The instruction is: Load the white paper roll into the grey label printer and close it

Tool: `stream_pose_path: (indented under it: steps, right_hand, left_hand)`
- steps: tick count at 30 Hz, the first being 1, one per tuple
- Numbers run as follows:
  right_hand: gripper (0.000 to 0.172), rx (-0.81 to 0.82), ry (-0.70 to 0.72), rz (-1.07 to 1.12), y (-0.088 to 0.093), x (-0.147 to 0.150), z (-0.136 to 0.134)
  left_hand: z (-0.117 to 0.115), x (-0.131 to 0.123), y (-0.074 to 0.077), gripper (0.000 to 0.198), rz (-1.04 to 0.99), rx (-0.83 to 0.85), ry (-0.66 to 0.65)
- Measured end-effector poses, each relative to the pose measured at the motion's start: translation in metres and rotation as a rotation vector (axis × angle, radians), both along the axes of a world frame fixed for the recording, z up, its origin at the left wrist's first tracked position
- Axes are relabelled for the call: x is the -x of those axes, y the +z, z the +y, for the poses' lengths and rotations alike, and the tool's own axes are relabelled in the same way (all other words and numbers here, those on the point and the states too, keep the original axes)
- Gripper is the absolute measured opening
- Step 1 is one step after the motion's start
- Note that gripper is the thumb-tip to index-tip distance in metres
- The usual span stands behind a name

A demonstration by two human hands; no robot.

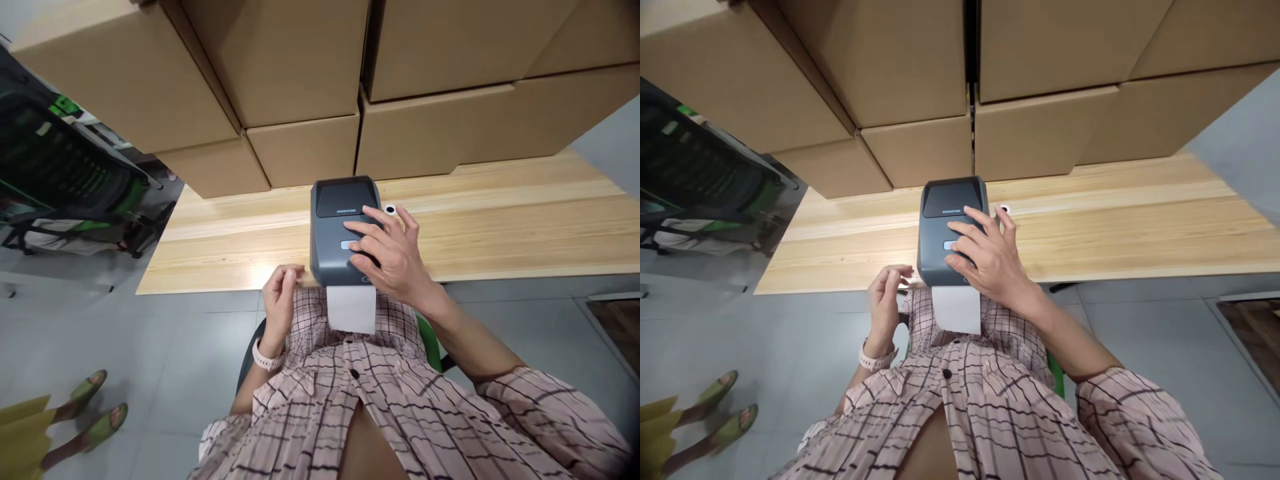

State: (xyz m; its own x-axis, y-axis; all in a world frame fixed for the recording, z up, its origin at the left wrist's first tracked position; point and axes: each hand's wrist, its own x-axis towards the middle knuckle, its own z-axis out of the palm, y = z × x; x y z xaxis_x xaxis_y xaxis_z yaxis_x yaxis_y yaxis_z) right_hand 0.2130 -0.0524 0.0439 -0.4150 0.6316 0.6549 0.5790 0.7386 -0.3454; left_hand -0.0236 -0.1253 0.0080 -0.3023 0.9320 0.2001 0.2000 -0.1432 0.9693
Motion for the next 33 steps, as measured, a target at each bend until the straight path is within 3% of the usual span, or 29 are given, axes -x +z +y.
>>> stream_pose_path:
  steps: [3, 6, 10, 13, 19, 23, 26, 30, 33]
  right_hand:
    - [0.04, 0.148, 0.03, 0.284, -0.016, -0.008, -0.004]
    - [0.048, 0.243, -0.017, 0.513, -0.042, -0.012, -0.016]
    - [0.059, 0.36, -0.081, 0.568, -0.071, -0.007, -0.033]
    - [0.064, 0.398, -0.111, 0.586, -0.077, -0.001, -0.039]
    - [0.065, 0.454, -0.1, 0.617, -0.068, 0.0, -0.043]
    - [0.068, 0.42, -0.091, 0.561, -0.056, -0.003, -0.041]
    - [0.078, 0.308, -0.112, 0.435, -0.03, -0.006, -0.027]
    - [0.086, 0.09, -0.109, 0.306, 0.02, -0.006, 0.022]
    - [0.079, 0.035, -0.129, 0.271, 0.052, -0.003, 0.07]
  left_hand:
    - [0.01, -0.009, -0.001, 0.048, 0.063, -0.122, -0.085]
    - [0.017, -0.021, -0.008, 0.063, 0.085, -0.102, -0.247]
    - [0.017, -0.036, -0.018, 0.065, 0.022, -0.091, -0.209]
    - [0.015, -0.042, -0.024, 0.063, -0.013, -0.106, -0.159]
    - [0.019, -0.043, -0.025, 0.068, 0.024, -0.128, -0.118]
    - [0.025, -0.037, -0.017, 0.071, 0.04, -0.165, -0.136]
    - [0.042, -0.027, 0.002, 0.073, 0.038, -0.229, -0.201]
    - [0.087, -0.014, 0.03, 0.066, -0.025, -0.301, -0.189]
    - [0.122, -0.007, 0.032, 0.052, -0.082, -0.237, -0.107]
